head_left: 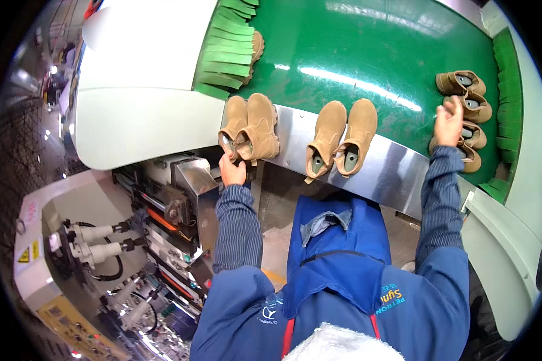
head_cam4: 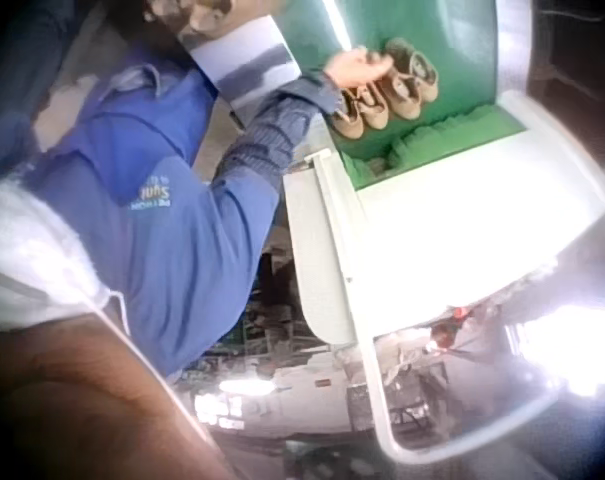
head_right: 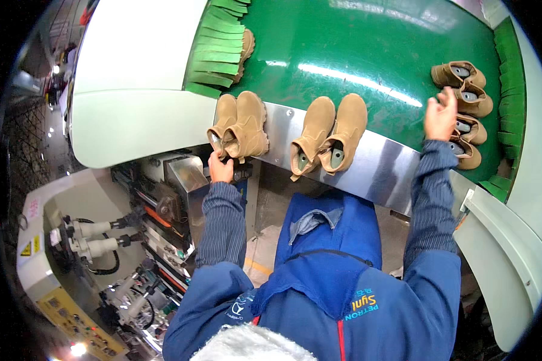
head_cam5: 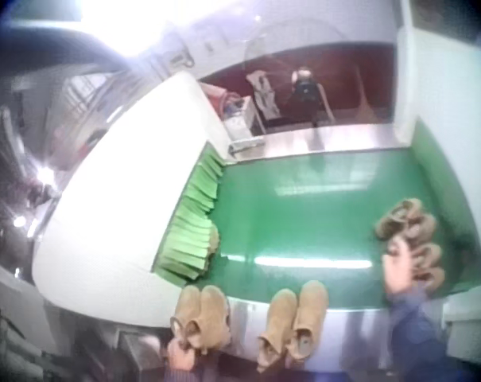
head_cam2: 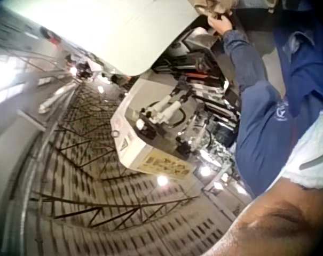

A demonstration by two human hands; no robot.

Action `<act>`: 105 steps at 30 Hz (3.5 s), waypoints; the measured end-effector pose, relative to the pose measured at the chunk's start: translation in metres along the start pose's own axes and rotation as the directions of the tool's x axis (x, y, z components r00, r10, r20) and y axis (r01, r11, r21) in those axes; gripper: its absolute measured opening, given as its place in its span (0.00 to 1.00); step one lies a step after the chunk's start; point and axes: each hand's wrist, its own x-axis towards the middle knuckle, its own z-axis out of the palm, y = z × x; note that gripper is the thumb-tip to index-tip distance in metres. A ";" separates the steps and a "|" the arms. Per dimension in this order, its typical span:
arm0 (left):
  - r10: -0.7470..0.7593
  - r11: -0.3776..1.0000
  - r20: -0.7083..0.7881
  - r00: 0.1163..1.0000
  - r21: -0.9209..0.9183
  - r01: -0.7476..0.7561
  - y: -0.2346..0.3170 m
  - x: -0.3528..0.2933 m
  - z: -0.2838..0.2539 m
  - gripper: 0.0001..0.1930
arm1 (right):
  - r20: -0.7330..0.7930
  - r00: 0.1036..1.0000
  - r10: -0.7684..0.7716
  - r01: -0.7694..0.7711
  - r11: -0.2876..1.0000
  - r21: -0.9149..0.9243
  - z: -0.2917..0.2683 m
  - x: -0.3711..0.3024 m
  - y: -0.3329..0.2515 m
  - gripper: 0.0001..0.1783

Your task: The person picks up a boot from a green conveyor belt, places it onto a metal mold in a lasting machine, and activates the machine controls by hand. They repeat this process for multiple boots, moving them from the belt to the machinery.

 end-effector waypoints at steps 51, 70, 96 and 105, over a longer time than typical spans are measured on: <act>-0.657 0.669 -0.641 0.397 -0.253 0.699 -0.684 -0.444 -0.388 0.19 | 0.787 0.077 -0.612 0.639 0.637 0.432 0.085 -0.510 -0.668 0.11; -0.646 0.595 -0.592 0.482 0.004 0.803 -0.684 -0.399 -0.364 0.24 | 0.775 0.047 -0.630 0.877 0.398 0.269 0.441 -0.749 -0.578 0.25; -0.502 0.765 -0.394 0.770 0.213 0.608 -0.643 -0.375 -0.396 0.21 | 0.508 -0.241 -0.827 0.820 0.106 0.562 0.427 -0.807 -0.588 0.21; -0.094 0.967 -0.670 0.737 0.116 0.228 -0.471 -0.334 -0.312 0.15 | 0.517 -0.390 -0.762 0.682 0.138 0.718 0.296 -0.896 -0.503 0.31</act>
